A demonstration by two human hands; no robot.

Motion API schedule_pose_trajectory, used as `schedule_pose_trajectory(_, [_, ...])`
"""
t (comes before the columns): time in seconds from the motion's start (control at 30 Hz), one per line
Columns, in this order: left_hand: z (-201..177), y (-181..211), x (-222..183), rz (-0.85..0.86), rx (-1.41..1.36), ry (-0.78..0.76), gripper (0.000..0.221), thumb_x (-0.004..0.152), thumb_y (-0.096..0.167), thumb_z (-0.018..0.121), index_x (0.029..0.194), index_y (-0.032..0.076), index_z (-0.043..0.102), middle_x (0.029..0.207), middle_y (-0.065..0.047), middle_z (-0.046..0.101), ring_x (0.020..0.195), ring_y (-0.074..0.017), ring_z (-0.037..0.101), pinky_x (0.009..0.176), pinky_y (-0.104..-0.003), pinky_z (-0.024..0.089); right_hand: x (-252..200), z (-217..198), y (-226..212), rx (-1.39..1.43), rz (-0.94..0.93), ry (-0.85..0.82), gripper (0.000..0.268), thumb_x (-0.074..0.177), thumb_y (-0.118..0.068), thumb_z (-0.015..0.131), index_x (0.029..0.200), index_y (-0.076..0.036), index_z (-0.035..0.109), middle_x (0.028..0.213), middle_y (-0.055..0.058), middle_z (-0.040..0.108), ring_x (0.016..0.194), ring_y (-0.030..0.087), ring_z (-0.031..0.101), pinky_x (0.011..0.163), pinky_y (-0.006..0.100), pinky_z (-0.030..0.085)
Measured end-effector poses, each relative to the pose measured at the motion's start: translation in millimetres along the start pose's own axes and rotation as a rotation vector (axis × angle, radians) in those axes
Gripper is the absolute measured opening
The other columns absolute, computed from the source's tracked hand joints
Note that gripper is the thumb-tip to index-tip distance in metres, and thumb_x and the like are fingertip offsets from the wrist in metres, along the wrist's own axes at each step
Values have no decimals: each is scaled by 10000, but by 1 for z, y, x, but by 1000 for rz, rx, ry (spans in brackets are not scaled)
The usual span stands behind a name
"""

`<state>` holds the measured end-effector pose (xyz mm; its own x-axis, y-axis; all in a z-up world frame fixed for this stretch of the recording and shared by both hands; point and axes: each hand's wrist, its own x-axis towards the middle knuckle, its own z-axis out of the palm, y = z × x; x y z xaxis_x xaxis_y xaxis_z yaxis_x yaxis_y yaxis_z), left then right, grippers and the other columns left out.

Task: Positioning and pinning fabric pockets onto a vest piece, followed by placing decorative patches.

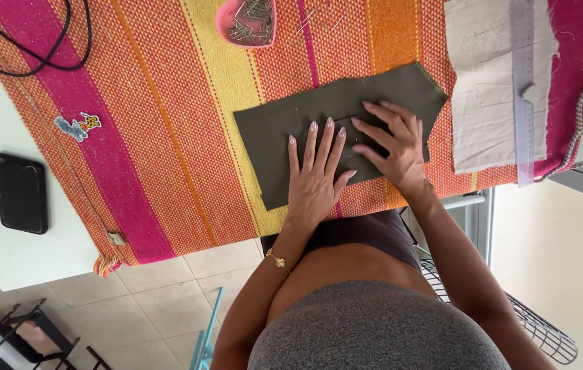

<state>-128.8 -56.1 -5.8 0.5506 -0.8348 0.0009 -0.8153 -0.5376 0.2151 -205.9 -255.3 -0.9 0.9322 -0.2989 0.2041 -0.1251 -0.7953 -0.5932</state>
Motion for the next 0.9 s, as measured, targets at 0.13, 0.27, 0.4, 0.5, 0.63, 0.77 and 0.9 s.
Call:
schedule_pose_trajectory(0.13, [-1, 0, 0, -4, -20, 1, 728, 1151, 584, 303, 1764, 193, 257, 1845, -117, 182, 1704, -384, 153, 1351, -690, 106, -3, 2, 0, -176, -27, 2, 540, 986, -489, 819, 1481, -281, 759, 1622, 20, 600, 1469, 297, 506, 1007, 410, 386])
schedule_pose_trajectory(0.27, [-4, 9, 15, -45, -138, 24, 639, 1180, 444, 364, 1736, 131, 349, 1839, -149, 195, 1699, -403, 156, 1342, -688, 63, -2, 2, -1, -171, 0, -14, 574, 990, -494, 787, 1525, -298, 721, 1645, 10, 575, 1480, 305, 478, 1040, 430, 374])
schedule_pose_trajectory(0.4, [7, 11, 26, 52, -71, 65, 737, 1165, 530, 273, 1720, 52, 348, 1827, -166, 217, 1704, -324, 180, 1381, -580, 76, -4, 4, 1, -207, -13, -24, 567, 976, -487, 796, 1502, -286, 732, 1649, 6, 570, 1483, 308, 483, 1026, 425, 381])
schedule_pose_trajectory(0.5, [11, 11, 27, 71, -34, 100, 827, 1132, 619, 275, 1719, 40, 344, 1818, -181, 247, 1698, -330, 216, 1385, -572, 109, -2, 1, 12, -205, -36, -38, 538, 964, -550, 781, 1433, -286, 764, 1612, -6, 595, 1449, 298, 502, 1001, 426, 393])
schedule_pose_trajectory(0.63, [6, 11, 26, 69, 3, 106, 924, 1087, 710, 310, 1726, 43, 303, 1814, -186, 255, 1694, -337, 236, 1387, -577, 142, 52, -24, 29, -104, -79, -34, 336, 988, -329, 815, 1278, -167, 766, 1408, 52, 669, 1279, 305, 585, 952, 428, 457])
schedule_pose_trajectory(0.77, [-18, 8, 29, 104, 195, -114, 994, 1130, 821, 284, 1768, 65, 176, 1834, -138, 154, 1698, -312, 168, 1390, -530, 190, 138, -23, 39, 38, -119, 0, 205, 1032, 82, 877, 1138, 14, 715, 1160, 152, 729, 1075, 328, 677, 898, 428, 535])
schedule_pose_trajectory(0.9, [-16, 8, 30, 103, 199, -108, 1052, 1097, 861, 325, 1763, 60, 177, 1834, -145, 155, 1700, -313, 177, 1392, -531, 184, 189, -6, 50, 75, -256, -163, 355, 965, -2, 954, 1223, -12, 712, 1225, 133, 614, 917, 251, 672, 799, 369, 590])
